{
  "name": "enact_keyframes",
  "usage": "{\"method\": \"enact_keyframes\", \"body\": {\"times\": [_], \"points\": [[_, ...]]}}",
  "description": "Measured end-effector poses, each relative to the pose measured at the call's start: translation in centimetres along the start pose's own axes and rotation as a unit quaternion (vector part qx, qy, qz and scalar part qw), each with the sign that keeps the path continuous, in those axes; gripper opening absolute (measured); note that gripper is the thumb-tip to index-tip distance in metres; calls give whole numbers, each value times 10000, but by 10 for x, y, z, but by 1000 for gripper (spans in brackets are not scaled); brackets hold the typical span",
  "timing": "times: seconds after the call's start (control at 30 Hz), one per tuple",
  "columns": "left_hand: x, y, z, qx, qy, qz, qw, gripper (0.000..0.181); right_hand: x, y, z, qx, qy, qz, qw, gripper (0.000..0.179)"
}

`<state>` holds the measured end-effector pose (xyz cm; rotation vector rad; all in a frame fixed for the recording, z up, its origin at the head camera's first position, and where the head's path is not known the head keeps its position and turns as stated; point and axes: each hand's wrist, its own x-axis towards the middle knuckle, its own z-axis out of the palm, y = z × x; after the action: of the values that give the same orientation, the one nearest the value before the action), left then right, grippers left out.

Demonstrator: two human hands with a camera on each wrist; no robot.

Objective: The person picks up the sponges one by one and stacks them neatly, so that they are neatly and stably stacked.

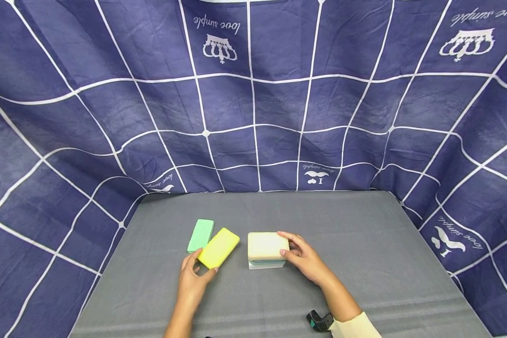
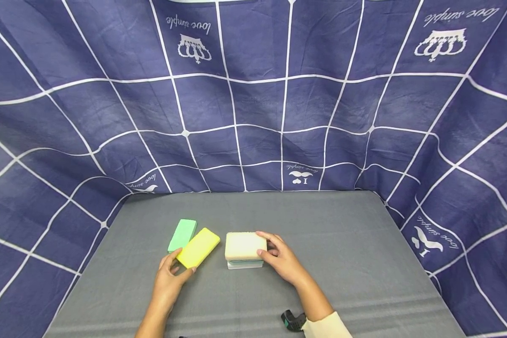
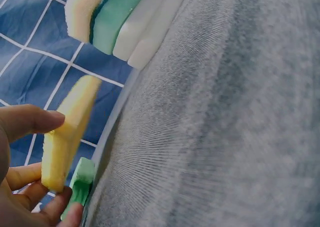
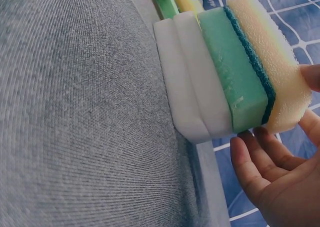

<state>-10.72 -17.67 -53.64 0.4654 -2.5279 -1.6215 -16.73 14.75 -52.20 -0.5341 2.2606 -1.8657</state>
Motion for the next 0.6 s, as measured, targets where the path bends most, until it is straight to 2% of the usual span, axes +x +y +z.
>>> {"method": "enact_keyframes", "body": {"times": [0.3,0.6], "points": [[-5,11,-5,-643,-168,-21,9978,79,1,0,0,-1,-5,-60,10000,53],[-6,26,-6,-1255,-204,199,9917,77,0,0,0,-11,33,-11,10000,60]]}}
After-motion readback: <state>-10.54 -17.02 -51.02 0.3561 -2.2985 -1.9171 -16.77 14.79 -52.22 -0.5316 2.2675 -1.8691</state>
